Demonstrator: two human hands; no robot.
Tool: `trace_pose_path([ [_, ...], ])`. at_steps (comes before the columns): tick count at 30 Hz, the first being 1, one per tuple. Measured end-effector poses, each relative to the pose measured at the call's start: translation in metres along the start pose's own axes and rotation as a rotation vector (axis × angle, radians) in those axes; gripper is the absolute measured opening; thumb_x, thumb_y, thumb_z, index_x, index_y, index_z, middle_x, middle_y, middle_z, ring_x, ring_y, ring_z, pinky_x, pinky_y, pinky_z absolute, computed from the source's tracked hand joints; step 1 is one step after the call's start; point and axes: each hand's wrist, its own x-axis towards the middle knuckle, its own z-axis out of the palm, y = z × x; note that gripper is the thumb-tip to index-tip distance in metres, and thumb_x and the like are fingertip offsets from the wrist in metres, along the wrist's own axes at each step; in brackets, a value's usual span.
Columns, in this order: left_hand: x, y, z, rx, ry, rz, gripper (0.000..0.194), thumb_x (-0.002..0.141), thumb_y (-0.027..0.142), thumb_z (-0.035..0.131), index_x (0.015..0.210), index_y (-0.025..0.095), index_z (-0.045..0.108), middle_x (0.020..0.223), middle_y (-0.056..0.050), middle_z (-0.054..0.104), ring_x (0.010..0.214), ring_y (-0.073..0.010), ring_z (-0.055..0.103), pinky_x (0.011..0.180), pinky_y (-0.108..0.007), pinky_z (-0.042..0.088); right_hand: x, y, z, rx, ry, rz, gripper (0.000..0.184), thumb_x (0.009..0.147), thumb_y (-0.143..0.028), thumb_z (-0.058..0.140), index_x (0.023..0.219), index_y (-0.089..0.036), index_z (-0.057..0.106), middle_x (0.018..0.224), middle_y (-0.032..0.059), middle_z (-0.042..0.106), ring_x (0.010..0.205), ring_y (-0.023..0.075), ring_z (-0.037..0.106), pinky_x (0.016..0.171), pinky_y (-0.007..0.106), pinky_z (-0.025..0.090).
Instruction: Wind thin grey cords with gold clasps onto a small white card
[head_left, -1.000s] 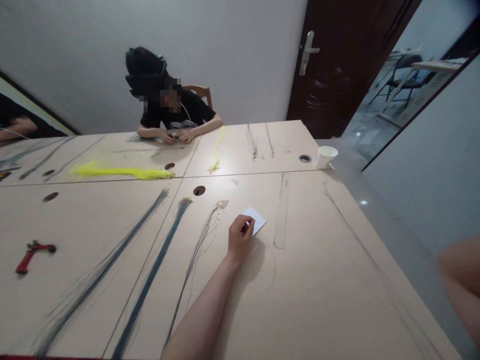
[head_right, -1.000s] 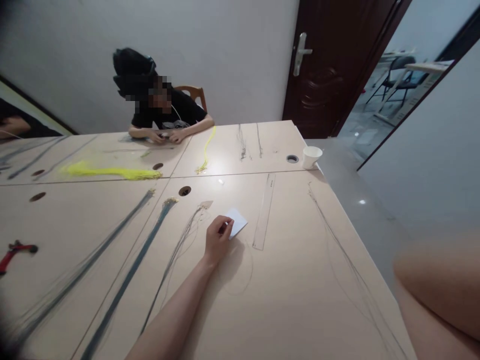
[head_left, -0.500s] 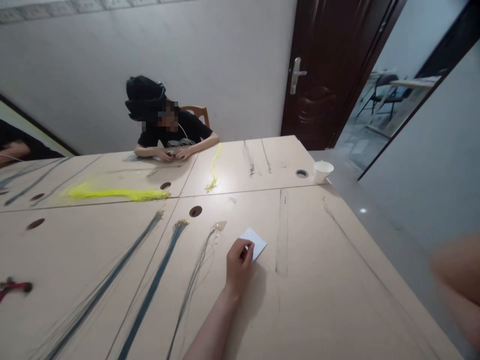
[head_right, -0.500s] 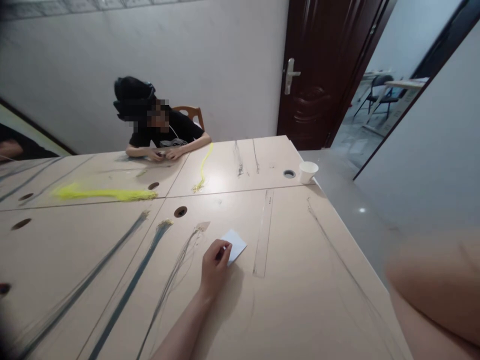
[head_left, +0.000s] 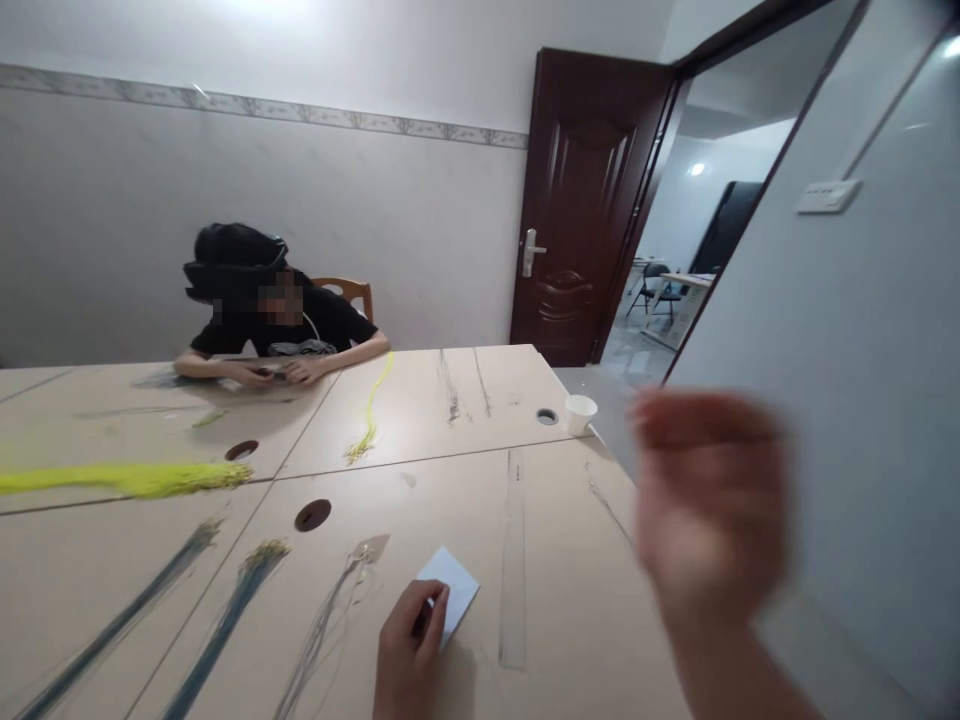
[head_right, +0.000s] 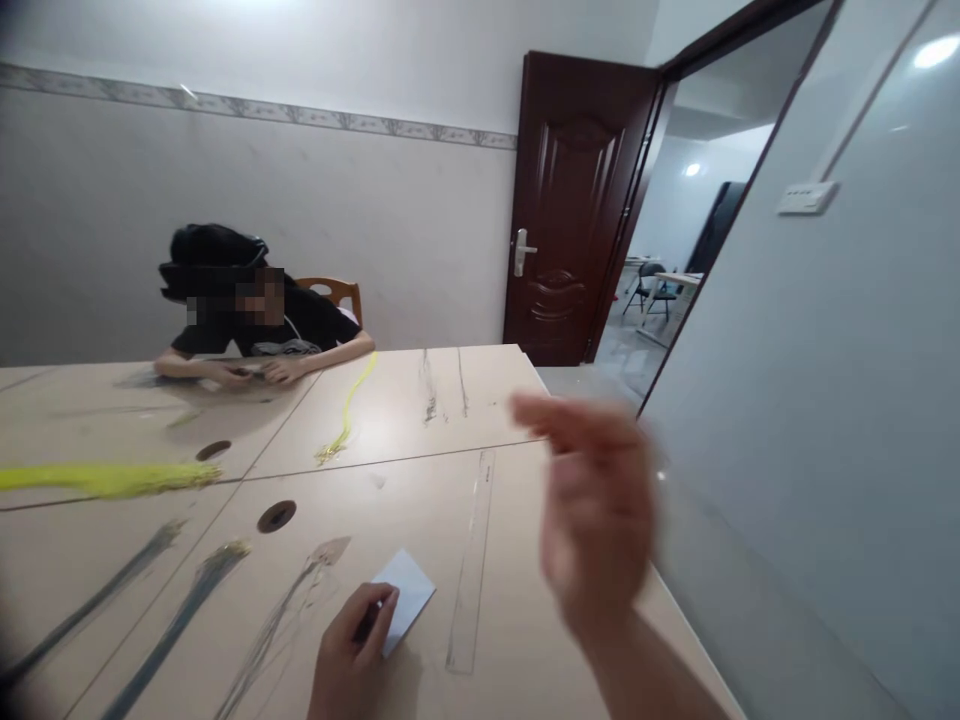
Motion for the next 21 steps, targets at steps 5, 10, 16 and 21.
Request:
trace_pose_path([
  [5,0.004,-0.003,-0.001,-0.024,0.020,0.027,0.024,0.074,0.043,0.056,0.075,0.020,0.063,0.075,-0.001,0.064,0.067,-0.0167,0.059,0.063,-0.025,0.048,-0.100,0.077,0.050,-0.139,-0.233,0.262,0.017,0.083,-0.017,0.047,0.093,-0.022,0.061,0.088,0.0053,0.064,0.084,0.0180,0.061,0.071,0.031,0.050],
  [10,0.004,0.004,-0.003,-0.029,-0.019,0.044,0.024,0.075,0.043,0.056,0.075,0.020,0.063,0.074,-0.001,0.063,0.065,-0.0157,0.058,0.060,-0.024,0.048,-0.162,0.121,0.056,-0.185,-0.338,0.296,0.019,0.082,-0.013,0.045,0.093,-0.021,0.059,0.086,0.0041,0.063,0.081,0.0153,0.059,0.068,0.028,0.047],
  [16,0.005,0.001,-0.001,-0.062,-0.018,0.099,0.018,0.076,0.038,0.056,0.076,0.021,0.063,0.078,-0.001,0.063,0.071,-0.0165,0.059,0.063,-0.024,0.048,-0.164,0.126,0.055,-0.214,-0.407,0.285,0.017,0.081,-0.013,0.047,0.090,-0.021,0.059,0.080,0.0024,0.061,0.072,0.0138,0.057,0.063,0.026,0.044],
  [21,0.002,0.008,0.000,-0.059,-0.065,0.141,0.017,0.081,0.032,0.051,0.078,0.019,0.061,0.080,-0.003,0.061,0.075,-0.0158,0.057,0.067,-0.024,0.046,-0.163,0.123,0.049,-0.229,-0.496,0.268,0.013,0.081,-0.017,0.049,0.087,-0.021,0.060,0.080,0.0024,0.061,0.075,0.0136,0.056,0.068,0.026,0.044],
])
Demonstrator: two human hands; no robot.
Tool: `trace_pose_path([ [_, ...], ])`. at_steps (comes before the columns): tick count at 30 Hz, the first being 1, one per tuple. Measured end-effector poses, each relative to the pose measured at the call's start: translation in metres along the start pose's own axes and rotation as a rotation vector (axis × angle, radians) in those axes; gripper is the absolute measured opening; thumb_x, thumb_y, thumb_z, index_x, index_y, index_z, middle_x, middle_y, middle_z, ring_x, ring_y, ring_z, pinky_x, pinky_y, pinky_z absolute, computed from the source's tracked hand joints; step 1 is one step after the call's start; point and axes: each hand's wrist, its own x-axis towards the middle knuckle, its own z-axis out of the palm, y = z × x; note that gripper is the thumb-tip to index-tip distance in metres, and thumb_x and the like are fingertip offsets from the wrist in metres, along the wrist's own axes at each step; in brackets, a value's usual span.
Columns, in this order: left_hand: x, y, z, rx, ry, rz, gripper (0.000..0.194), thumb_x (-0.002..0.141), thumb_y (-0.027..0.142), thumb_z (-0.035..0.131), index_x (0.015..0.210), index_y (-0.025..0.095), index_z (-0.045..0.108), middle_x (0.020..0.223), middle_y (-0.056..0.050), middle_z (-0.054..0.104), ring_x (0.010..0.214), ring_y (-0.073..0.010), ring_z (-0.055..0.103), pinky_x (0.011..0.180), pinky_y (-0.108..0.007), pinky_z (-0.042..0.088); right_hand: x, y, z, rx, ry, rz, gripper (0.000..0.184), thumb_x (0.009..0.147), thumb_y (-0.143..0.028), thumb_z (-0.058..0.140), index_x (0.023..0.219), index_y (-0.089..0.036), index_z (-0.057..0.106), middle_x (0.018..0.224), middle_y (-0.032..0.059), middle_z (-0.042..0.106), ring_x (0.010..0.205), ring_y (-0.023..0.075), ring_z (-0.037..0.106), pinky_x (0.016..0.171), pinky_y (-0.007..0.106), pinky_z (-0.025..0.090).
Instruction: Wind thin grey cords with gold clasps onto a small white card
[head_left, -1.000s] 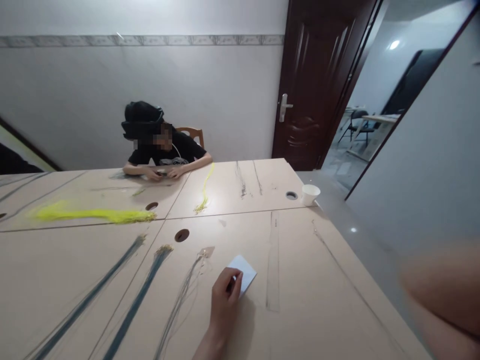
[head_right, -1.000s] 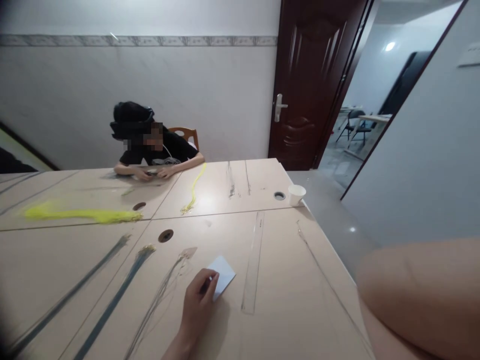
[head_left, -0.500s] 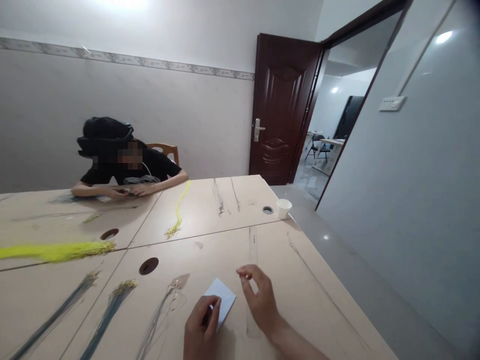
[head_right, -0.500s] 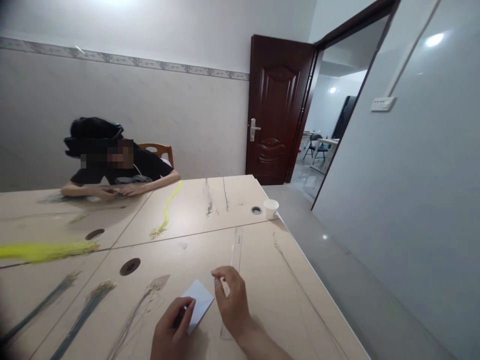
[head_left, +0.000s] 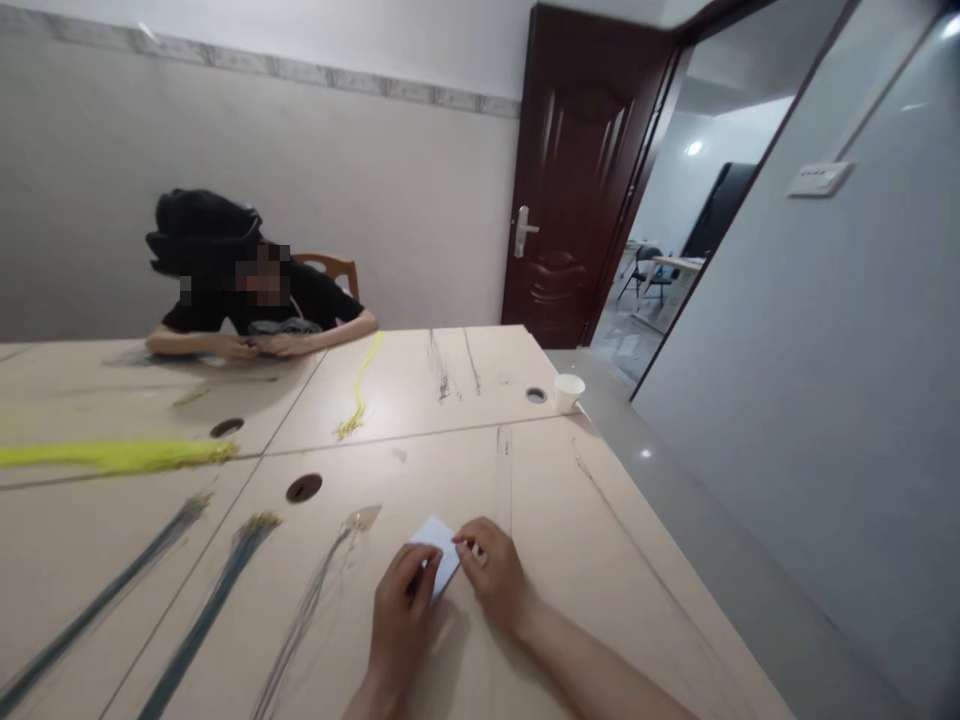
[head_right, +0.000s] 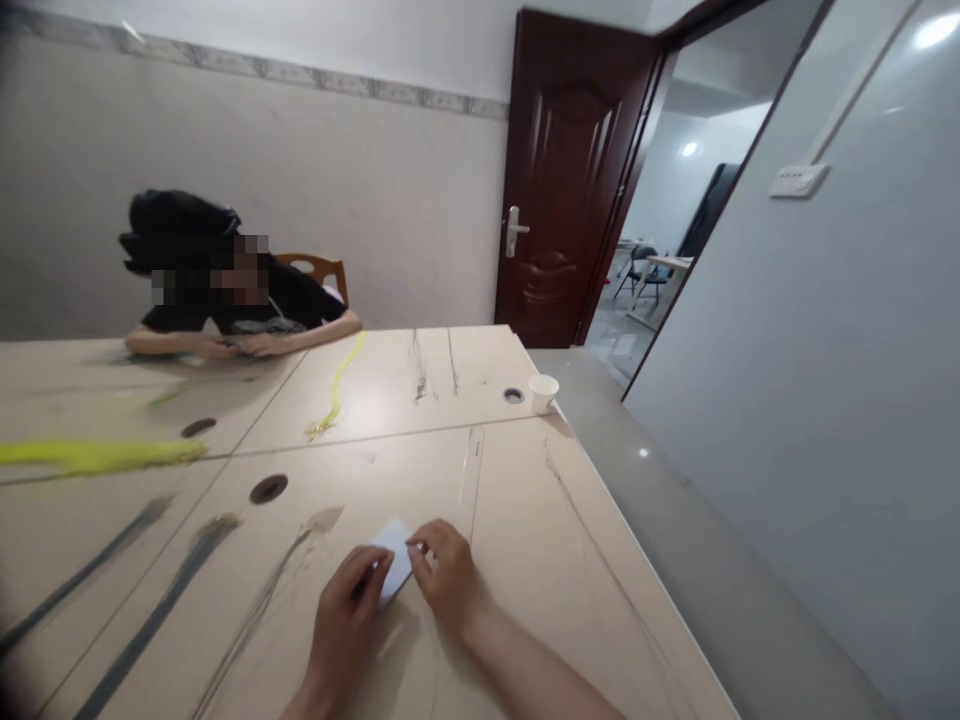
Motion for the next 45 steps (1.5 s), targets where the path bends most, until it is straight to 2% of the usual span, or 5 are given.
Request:
trace_pose_path([
  [5,-0.004,0.008,0.006,-0.007,0.025,0.037,0.014,0.082,0.027,0.051,0.079,0.017,0.061,0.079,-0.004,0.058,0.072,-0.0129,0.054,0.063,-0.022,0.043,-0.004,-0.003,-0.010,0.012,-0.061,0.008,0.012,0.084,-0.020,0.048,0.086,-0.020,0.060,0.083,0.0041,0.060,0.079,0.0141,0.055,0.073,0.028,0.044],
  [10,-0.009,0.004,0.010,-0.029,0.017,0.061,0.012,0.083,0.024,0.052,0.083,0.017,0.062,0.081,-0.004,0.058,0.071,-0.0107,0.053,0.062,-0.021,0.042,-0.008,-0.001,-0.013,0.034,-0.104,0.007,0.013,0.083,-0.021,0.049,0.087,-0.019,0.061,0.084,0.0052,0.060,0.079,0.0150,0.055,0.068,0.028,0.044],
  [16,-0.012,0.002,0.011,-0.035,0.008,0.092,0.013,0.084,0.023,0.051,0.085,0.018,0.063,0.083,-0.004,0.058,0.073,-0.0105,0.054,0.063,-0.021,0.042,-0.009,-0.003,-0.015,0.043,-0.117,-0.012,0.012,0.083,-0.023,0.050,0.088,-0.020,0.061,0.084,0.0049,0.061,0.080,0.0152,0.055,0.070,0.029,0.044],
  [36,-0.011,0.002,0.013,-0.009,-0.002,0.122,0.009,0.083,0.020,0.053,0.084,0.018,0.062,0.080,-0.002,0.056,0.067,-0.0080,0.051,0.059,-0.020,0.040,-0.008,0.001,-0.014,0.038,-0.071,-0.024,0.005,0.080,-0.017,0.051,0.077,-0.018,0.055,0.076,0.0022,0.058,0.072,0.0136,0.053,0.063,0.027,0.040],
  [45,-0.010,0.001,0.013,0.008,0.019,0.119,0.009,0.082,0.023,0.055,0.084,0.017,0.061,0.079,-0.002,0.056,0.057,-0.0061,0.045,0.054,-0.020,0.038,-0.007,0.002,-0.015,0.045,-0.049,-0.013,0.006,0.079,-0.017,0.050,0.077,-0.018,0.055,0.074,0.0020,0.058,0.069,0.0127,0.052,0.061,0.026,0.040],
])
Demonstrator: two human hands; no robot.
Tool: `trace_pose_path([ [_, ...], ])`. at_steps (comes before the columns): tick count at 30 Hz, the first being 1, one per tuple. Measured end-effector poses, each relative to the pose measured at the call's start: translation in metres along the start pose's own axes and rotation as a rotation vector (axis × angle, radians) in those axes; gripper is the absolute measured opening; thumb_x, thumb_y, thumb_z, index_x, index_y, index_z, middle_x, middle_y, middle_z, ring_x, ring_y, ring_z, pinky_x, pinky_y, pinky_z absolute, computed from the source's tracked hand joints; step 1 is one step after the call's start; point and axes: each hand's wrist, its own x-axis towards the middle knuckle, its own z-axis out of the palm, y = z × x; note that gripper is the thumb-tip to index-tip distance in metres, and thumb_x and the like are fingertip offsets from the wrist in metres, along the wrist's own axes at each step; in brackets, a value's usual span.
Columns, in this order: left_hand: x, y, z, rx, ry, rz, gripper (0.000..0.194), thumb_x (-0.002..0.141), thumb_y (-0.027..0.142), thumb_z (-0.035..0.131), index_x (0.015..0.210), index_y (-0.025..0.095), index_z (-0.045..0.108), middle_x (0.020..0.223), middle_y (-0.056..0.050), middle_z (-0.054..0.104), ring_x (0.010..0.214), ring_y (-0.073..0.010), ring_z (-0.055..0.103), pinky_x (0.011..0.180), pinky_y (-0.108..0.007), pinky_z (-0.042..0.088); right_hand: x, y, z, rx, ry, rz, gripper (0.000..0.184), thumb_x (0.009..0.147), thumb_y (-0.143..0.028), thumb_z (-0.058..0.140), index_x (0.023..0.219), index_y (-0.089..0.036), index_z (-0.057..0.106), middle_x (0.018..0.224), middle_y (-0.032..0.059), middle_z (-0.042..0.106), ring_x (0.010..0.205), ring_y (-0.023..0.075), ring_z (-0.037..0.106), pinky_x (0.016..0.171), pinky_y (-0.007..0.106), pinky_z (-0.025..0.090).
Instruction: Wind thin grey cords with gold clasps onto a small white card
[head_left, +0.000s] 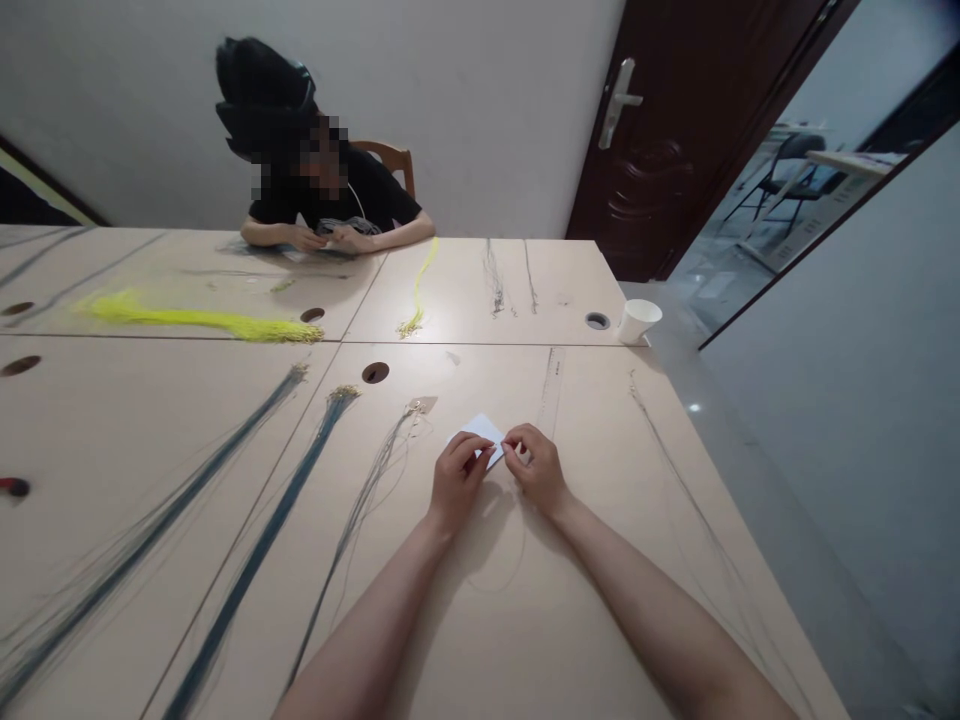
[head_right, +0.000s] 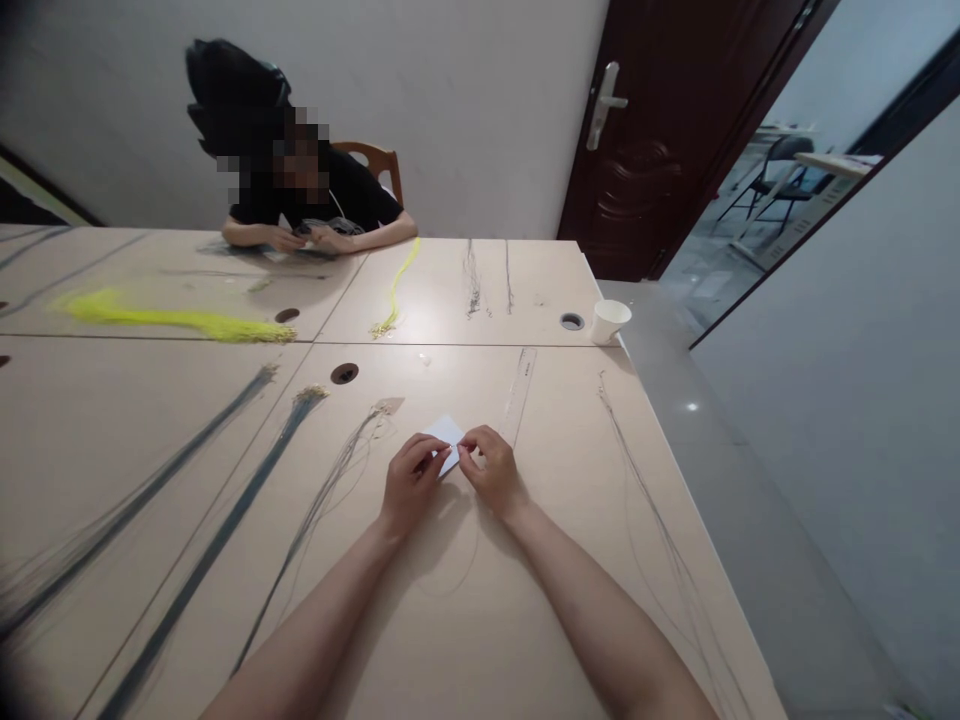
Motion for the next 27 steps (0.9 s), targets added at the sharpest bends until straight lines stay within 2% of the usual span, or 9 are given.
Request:
trace_pose_path([
  [27,0.0004,0.0000,0.0009,-0.003,0.014,0.024,0.008,0.081,0.022,0.056,0.085,0.017,0.061,0.081,-0.002,0.055,0.054,-0.0043,0.041,0.050,-0.018,0.037,0.0006,-0.0024,-0.0004,-0.010,-0.023,0.004,0.008,0.081,-0.020,0.048,0.075,-0.019,0.054,0.072,0.0018,0.057,0.067,0.0128,0.051,0.061,0.026,0.040],
])
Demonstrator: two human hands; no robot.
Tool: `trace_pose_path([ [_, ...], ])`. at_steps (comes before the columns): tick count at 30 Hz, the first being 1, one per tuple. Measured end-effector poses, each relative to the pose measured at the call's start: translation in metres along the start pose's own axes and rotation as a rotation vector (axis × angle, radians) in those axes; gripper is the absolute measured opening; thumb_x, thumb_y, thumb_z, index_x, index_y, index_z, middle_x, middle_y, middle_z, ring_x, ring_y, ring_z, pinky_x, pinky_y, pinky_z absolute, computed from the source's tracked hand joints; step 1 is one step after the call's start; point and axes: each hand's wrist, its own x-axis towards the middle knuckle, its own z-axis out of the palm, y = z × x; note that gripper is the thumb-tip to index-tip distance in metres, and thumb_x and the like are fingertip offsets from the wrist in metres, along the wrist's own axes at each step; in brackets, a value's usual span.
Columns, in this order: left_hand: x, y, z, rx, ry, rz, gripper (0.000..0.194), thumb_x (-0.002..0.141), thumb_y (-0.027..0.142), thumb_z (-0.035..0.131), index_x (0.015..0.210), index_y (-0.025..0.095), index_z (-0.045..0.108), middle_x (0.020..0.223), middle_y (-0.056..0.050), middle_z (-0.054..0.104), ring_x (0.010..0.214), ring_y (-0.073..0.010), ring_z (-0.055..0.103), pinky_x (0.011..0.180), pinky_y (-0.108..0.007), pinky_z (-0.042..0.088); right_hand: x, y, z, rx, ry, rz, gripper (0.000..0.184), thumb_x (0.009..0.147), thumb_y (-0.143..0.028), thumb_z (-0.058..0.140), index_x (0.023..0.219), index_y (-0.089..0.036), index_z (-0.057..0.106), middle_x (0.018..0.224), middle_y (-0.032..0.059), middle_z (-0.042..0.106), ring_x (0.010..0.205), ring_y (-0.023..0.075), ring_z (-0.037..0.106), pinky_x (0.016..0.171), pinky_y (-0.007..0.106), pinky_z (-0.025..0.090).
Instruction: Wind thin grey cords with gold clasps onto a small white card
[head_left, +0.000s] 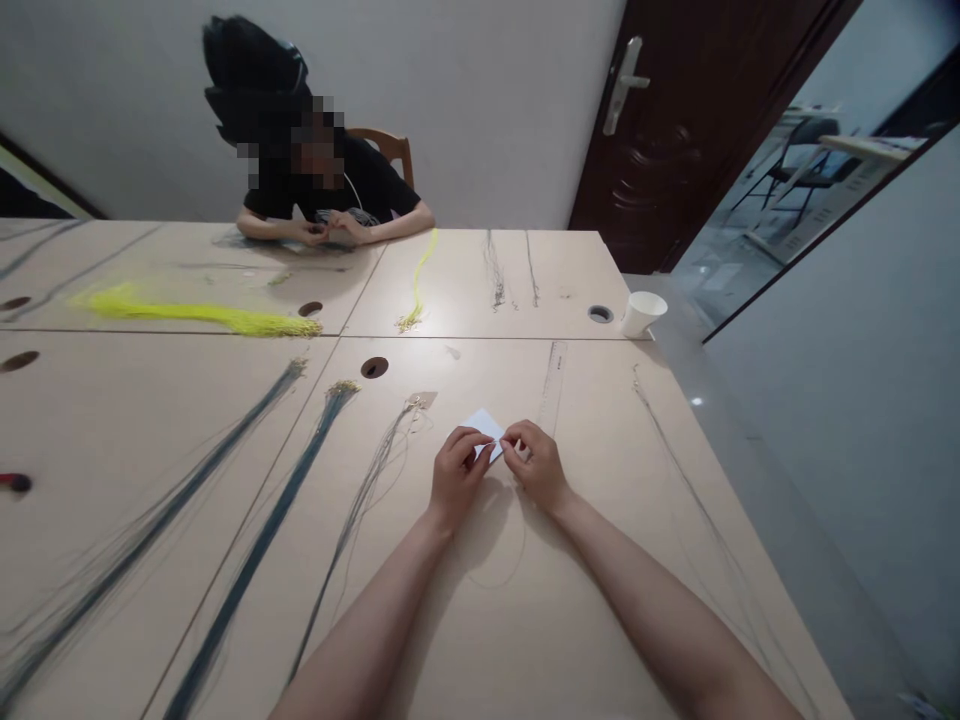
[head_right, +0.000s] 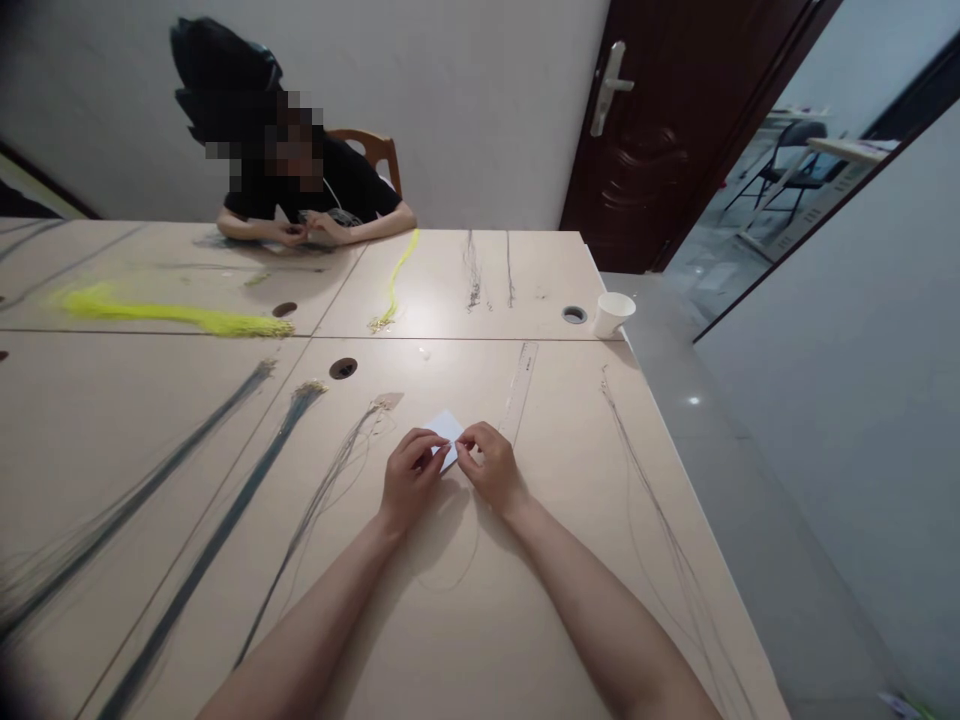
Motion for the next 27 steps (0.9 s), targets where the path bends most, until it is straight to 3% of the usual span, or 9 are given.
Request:
trace_pose_path([
  [27,0.0012,0.0023,0.0009,-0.015,0.002,-0.002,0.009,0.081,0.023,0.056,0.083,0.017,0.062,0.079,-0.002,0.055,0.054,-0.0051,0.042,0.051,-0.019,0.037,-0.0003,-0.0004,0.0003,0.001,-0.002,-0.002,0.008,0.081,-0.020,0.049,0.075,-0.019,0.054,0.071,0.0009,0.056,0.065,0.0120,0.050,0.060,0.025,0.040],
])
